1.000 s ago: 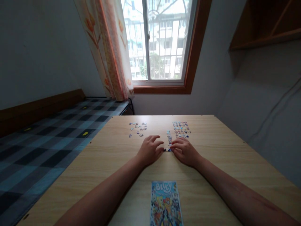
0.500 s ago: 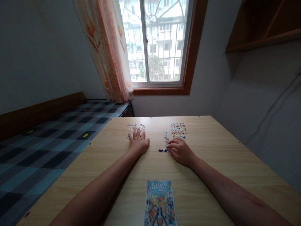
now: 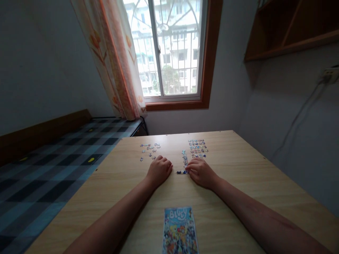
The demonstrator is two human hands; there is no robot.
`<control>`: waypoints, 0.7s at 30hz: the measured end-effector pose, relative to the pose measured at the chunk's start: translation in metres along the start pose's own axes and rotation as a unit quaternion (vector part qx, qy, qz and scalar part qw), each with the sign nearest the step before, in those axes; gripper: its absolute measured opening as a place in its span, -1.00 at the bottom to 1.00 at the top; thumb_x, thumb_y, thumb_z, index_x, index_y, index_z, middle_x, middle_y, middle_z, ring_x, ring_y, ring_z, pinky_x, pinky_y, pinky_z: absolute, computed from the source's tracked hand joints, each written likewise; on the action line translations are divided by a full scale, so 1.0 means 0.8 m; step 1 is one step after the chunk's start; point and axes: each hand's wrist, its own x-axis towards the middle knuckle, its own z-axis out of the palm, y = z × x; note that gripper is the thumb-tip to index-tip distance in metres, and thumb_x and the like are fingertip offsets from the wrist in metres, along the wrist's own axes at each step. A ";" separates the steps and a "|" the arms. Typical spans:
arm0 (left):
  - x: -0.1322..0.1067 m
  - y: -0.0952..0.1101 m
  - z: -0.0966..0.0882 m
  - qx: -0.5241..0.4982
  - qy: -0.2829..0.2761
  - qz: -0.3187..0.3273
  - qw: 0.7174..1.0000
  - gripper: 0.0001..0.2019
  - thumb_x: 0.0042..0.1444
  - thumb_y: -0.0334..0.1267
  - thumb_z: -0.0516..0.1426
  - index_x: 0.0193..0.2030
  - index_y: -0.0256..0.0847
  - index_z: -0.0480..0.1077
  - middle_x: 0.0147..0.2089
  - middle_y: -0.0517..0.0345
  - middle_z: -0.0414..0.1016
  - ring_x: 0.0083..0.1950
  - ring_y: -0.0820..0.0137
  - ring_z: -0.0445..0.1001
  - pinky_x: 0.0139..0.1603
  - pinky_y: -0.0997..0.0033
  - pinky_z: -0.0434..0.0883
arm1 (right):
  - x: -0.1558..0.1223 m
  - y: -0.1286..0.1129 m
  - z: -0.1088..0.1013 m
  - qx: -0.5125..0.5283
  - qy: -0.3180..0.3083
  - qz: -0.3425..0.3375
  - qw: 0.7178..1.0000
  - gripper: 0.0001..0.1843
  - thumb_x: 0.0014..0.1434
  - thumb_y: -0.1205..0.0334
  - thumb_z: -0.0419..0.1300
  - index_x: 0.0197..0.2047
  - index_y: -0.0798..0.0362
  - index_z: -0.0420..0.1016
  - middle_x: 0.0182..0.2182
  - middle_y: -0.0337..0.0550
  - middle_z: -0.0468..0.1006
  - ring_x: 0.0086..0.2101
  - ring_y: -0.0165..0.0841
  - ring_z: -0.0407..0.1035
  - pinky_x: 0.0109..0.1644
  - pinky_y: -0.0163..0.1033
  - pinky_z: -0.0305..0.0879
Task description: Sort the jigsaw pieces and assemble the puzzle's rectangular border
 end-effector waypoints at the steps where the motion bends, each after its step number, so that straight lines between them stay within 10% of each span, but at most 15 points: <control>1: -0.005 0.004 -0.001 -0.014 0.002 0.006 1.000 -0.74 0.32 -0.21 0.07 -0.30 -0.18 0.55 -0.25 0.02 0.58 -0.13 0.23 0.41 -0.04 0.22 0.36 | 0.000 -0.001 -0.001 0.000 0.000 0.000 1.000 -0.79 0.17 0.43 0.21 -0.25 -0.02 0.65 -0.29 -0.13 0.65 -0.18 -0.23 0.46 0.02 -0.06 0.33; 21: -0.010 0.001 0.002 -0.131 -0.019 -0.011 0.991 -0.79 0.26 -0.26 0.16 -0.07 -0.04 0.63 -0.15 0.08 0.60 -0.09 0.25 0.45 -0.04 0.24 0.41 | -0.002 -0.002 -0.007 -0.010 -0.023 -0.015 1.000 -0.77 0.18 0.44 0.21 -0.19 -0.04 0.63 -0.24 -0.13 0.65 -0.15 -0.21 0.45 0.02 -0.03 0.34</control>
